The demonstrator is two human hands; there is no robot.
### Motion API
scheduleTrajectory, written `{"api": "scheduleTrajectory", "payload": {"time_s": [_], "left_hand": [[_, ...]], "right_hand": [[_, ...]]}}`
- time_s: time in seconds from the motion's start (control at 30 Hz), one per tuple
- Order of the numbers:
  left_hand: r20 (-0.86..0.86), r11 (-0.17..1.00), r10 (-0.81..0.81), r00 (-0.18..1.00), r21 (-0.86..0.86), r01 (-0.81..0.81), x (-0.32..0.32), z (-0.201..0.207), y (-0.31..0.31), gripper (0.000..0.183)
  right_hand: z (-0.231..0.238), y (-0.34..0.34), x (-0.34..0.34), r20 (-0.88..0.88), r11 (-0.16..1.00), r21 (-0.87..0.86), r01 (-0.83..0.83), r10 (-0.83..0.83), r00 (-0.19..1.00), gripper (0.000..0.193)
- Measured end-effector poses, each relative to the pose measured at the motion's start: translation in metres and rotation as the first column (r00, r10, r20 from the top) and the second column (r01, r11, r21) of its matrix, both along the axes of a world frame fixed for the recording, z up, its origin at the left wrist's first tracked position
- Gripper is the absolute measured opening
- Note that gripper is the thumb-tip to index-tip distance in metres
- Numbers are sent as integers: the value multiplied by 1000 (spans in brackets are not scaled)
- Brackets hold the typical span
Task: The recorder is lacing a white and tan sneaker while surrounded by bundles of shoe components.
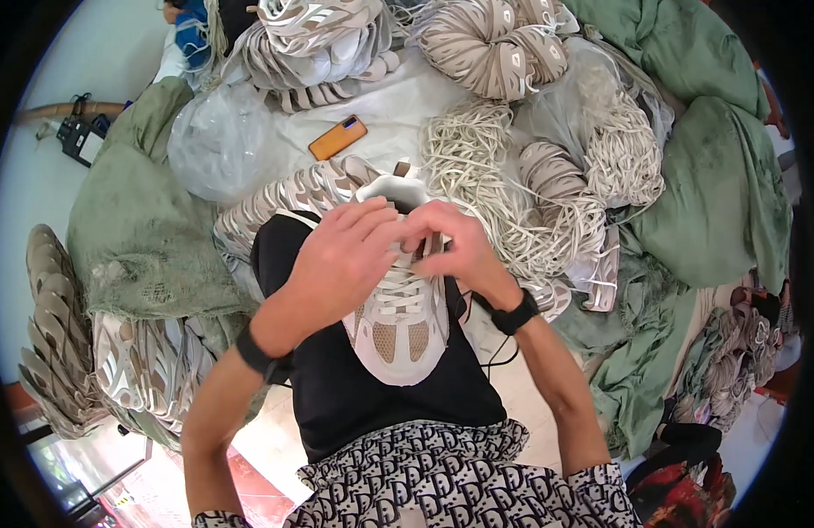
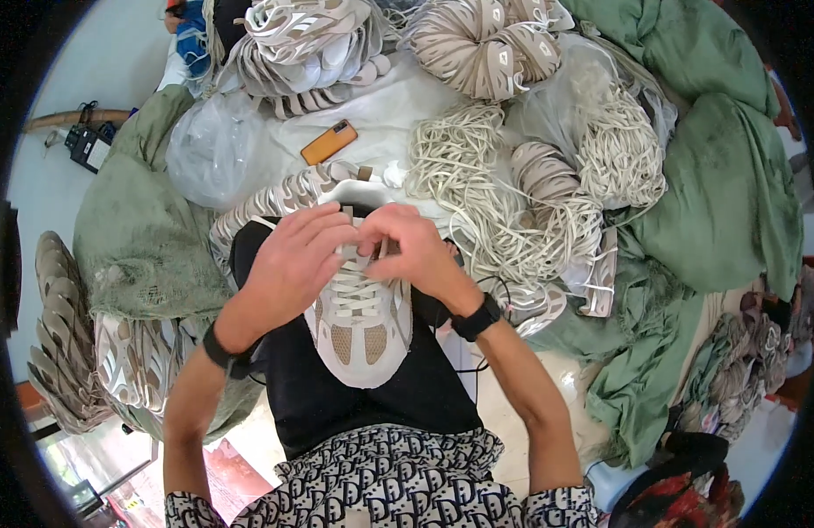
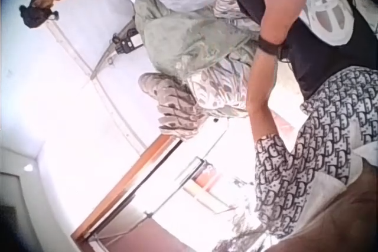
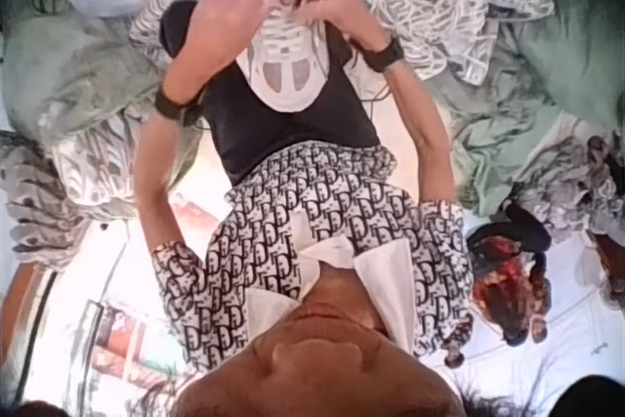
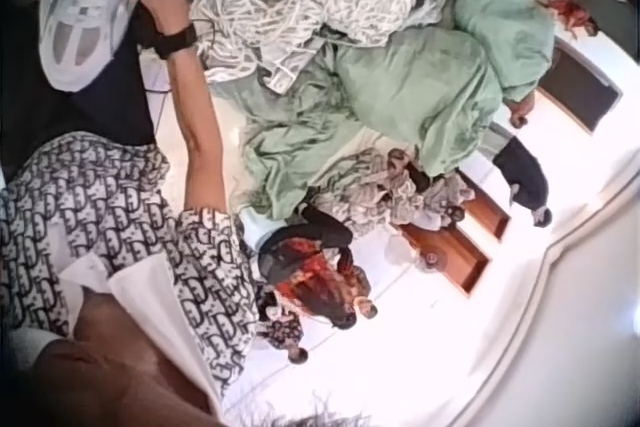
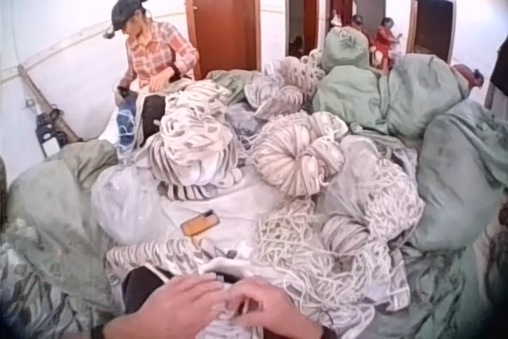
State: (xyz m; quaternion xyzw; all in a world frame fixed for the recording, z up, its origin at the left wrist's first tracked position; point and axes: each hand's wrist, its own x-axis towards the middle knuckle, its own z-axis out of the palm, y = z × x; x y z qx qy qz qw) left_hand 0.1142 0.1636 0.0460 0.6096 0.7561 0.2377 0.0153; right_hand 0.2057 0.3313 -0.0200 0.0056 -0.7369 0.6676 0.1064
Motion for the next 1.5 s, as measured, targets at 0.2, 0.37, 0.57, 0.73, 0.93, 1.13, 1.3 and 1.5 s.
{"api": "scheduleTrajectory", "payload": {"time_s": [0.2, 0.37, 0.57, 0.73, 0.93, 1.13, 1.3, 1.5], "left_hand": [[31, 1000, 17, 999, -5, -17, 6, -19, -9, 26], [54, 998, 57, 997, -12, -57, 10, -16, -16, 25], [171, 993, 114, 979, -23, -112, 9, -19, -28, 26], [180, 994, 110, 978, -3, -111, 8, -20, -30, 25], [179, 991, 121, 976, 40, -130, 9, -23, -27, 27], [218, 989, 146, 965, -5, -148, 8, -19, -27, 28], [357, 978, 196, 913, 0, -210, 7, -18, -26, 27], [193, 945, 291, 937, 95, -313, 34, -6, -10, 27]], "right_hand": [[13, 11, 4, -324, 775, 631, 38, 219, 920, 19], [29, 21, -11, -411, 587, 790, 176, 294, 863, 12], [31, 34, -14, -496, 575, 725, 379, 53, 867, 12], [21, -5, 16, -368, 723, 681, 117, 200, 908, 20], [26, -13, 4, -235, 432, 900, 63, 358, 904, 15], [36, -16, 4, -571, 503, 775, 382, 301, 763, 16], [20, -29, -5, -671, 626, 606, 491, 72, 738, 19], [0, -43, 11, -548, 792, 312, 525, -302, 780, 20]]}}
